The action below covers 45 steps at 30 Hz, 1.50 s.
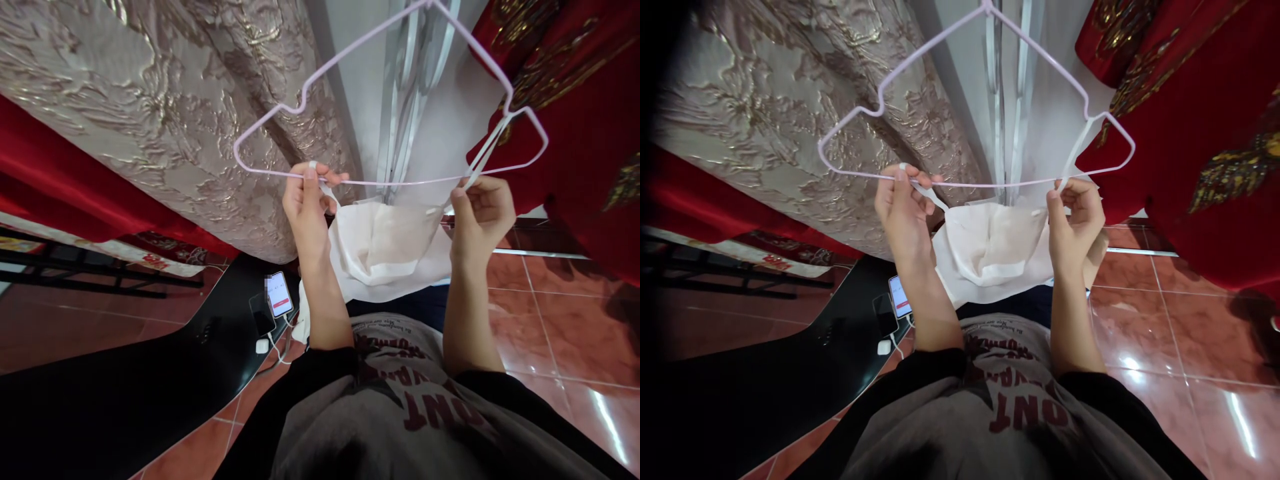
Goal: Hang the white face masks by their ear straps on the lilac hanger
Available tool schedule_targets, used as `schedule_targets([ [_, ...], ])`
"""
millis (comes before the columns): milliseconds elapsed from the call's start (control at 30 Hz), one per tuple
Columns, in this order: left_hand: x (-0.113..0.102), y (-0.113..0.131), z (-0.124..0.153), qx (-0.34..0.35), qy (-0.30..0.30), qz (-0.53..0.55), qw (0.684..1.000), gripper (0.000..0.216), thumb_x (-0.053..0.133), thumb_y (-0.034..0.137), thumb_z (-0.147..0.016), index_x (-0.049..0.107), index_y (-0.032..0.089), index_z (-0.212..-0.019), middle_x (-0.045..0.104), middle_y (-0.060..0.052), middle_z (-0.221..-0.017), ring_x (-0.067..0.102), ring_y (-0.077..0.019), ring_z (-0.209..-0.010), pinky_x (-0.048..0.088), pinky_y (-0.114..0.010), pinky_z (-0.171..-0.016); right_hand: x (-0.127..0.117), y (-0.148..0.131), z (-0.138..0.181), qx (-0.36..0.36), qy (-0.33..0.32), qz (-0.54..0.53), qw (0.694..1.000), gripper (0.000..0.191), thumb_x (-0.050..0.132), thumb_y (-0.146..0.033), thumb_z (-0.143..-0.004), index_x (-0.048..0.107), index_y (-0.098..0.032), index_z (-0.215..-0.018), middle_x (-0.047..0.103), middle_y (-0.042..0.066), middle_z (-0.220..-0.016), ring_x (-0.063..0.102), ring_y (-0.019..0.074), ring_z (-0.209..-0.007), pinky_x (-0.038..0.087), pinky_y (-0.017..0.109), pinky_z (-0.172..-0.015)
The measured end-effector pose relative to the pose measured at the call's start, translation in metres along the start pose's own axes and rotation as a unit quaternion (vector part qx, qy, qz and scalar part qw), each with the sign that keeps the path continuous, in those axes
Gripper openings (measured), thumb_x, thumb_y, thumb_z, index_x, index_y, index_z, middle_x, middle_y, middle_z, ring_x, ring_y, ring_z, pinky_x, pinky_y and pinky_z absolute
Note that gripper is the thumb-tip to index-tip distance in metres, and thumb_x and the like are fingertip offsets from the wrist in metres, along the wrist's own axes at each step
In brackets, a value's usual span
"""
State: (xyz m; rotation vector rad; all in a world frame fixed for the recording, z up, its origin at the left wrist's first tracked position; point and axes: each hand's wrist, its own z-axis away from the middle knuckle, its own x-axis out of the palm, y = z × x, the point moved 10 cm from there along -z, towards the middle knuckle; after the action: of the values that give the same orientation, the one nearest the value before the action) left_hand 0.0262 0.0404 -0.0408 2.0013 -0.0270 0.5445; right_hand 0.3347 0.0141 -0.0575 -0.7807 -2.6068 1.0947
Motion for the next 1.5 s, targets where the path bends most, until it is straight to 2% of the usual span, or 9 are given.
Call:
schedule_targets([
  [233, -0.003, 0.003, -0.004, 0.006, -0.005, -0.009, 1.0, 0.034, 0.063, 0.057, -0.105, 0.062, 0.024, -0.095, 0.064, -0.002, -0.08, 0.074, -0.0156, -0.085, 0.037, -0.025, -0.047, 0.034, -0.062, -0.021, -0.04, -0.128, -0.105, 0.985, 0.034, 0.063, -0.026, -0.101, 0.073, -0.036, -0.132, 0.079, 0.004, -0.125, 0.078, 0.0258, -0.113, 0.066, 0.051, -0.101],
  [500, -0.002, 0.011, 0.0, -0.018, -0.021, 0.005, 1.0, 0.032, 0.072, 0.057, -0.097, 0.067, 0.026, -0.093, 0.064, -0.004, -0.08, 0.076, -0.0218, -0.087, 0.039, -0.026, -0.046, -0.043, -0.055, -0.079, -0.199, 0.109, -0.094, 0.969, 0.043, 0.068, -0.017, -0.096, 0.077, -0.048, -0.124, 0.077, -0.017, -0.124, 0.068, 0.0229, -0.136, 0.051, 0.036, -0.117],
  [667, 0.006, 0.004, 0.0, -0.031, -0.042, 0.032, 0.998, 0.028, 0.072, 0.05, -0.099, 0.067, 0.023, -0.093, 0.066, -0.004, -0.08, 0.078, -0.0213, -0.087, 0.043, -0.025, -0.047, -0.086, -0.039, -0.052, -0.147, 0.29, -0.074, 0.943, 0.011, 0.079, -0.047, -0.086, 0.085, -0.039, -0.08, 0.08, -0.01, -0.081, 0.081, 0.0189, -0.082, 0.064, 0.037, -0.073],
  [767, 0.009, 0.0, 0.001, -0.041, -0.04, 0.04, 0.998, 0.027, 0.072, 0.048, -0.099, 0.066, 0.022, -0.093, 0.067, -0.004, -0.079, 0.079, -0.0213, -0.087, 0.042, -0.024, -0.046, -0.049, -0.06, -0.045, -0.149, 0.184, -0.09, 0.967, 0.016, 0.078, -0.045, -0.09, 0.085, -0.034, -0.082, 0.08, -0.003, -0.077, 0.079, 0.0199, -0.075, 0.064, 0.039, -0.07],
  [833, 0.01, 0.001, 0.003, -0.041, -0.039, 0.044, 0.997, 0.025, 0.073, 0.045, -0.099, 0.067, 0.022, -0.093, 0.069, -0.004, -0.081, 0.079, -0.0214, -0.091, 0.042, -0.023, -0.047, 0.003, -0.073, -0.042, -0.131, -0.003, -0.07, 0.989, 0.012, 0.078, -0.041, -0.091, 0.084, -0.031, -0.094, 0.082, 0.0, -0.088, 0.08, 0.0223, -0.088, 0.065, 0.043, -0.083],
  [967, 0.001, -0.001, 0.005, -0.055, -0.027, 0.004, 0.998, 0.015, 0.072, 0.038, -0.098, 0.07, 0.023, -0.1, 0.077, -0.007, -0.096, 0.078, -0.0244, -0.104, 0.046, -0.024, -0.052, 0.081, -0.066, -0.011, -0.092, -0.291, 0.068, 0.95, 0.025, 0.068, -0.048, -0.098, 0.079, -0.029, -0.11, 0.082, 0.001, -0.101, 0.076, 0.0224, -0.103, 0.056, 0.049, -0.102],
  [1267, -0.1, 0.045, 0.002, 0.184, 0.247, -0.072, 0.949, 0.032, 0.07, 0.007, -0.086, 0.084, 0.035, -0.091, 0.083, 0.01, -0.102, 0.076, -0.0188, -0.097, 0.053, -0.03, -0.066, 0.059, -0.065, -0.008, -0.132, -0.238, 0.096, 0.957, 0.024, 0.063, -0.048, -0.1, 0.077, -0.031, -0.112, 0.081, -0.001, -0.104, 0.071, 0.0221, -0.099, 0.047, 0.046, -0.1],
  [1400, -0.085, 0.063, -0.012, 0.236, 0.136, -0.104, 0.957, 0.023, 0.084, 0.019, -0.09, 0.084, 0.035, -0.106, 0.081, 0.01, -0.118, 0.072, -0.0218, -0.119, 0.054, -0.045, -0.113, 0.057, -0.066, -0.008, -0.137, -0.241, 0.099, 0.956, 0.026, 0.064, -0.051, -0.099, 0.076, -0.03, -0.111, 0.08, 0.0, -0.102, 0.07, 0.0217, -0.096, 0.046, 0.045, -0.1],
  [1500, -0.044, 0.065, -0.032, 0.197, -0.014, -0.138, 0.97, 0.026, 0.081, 0.015, -0.095, 0.081, 0.028, -0.117, 0.08, 0.007, -0.117, 0.072, -0.0179, -0.114, 0.055, -0.039, -0.108, 0.058, -0.068, -0.005, -0.138, -0.232, 0.098, 0.958, 0.028, 0.064, -0.052, -0.099, 0.075, -0.03, -0.11, 0.079, 0.0, -0.102, 0.069, 0.0218, -0.096, 0.046, 0.046, -0.1],
])
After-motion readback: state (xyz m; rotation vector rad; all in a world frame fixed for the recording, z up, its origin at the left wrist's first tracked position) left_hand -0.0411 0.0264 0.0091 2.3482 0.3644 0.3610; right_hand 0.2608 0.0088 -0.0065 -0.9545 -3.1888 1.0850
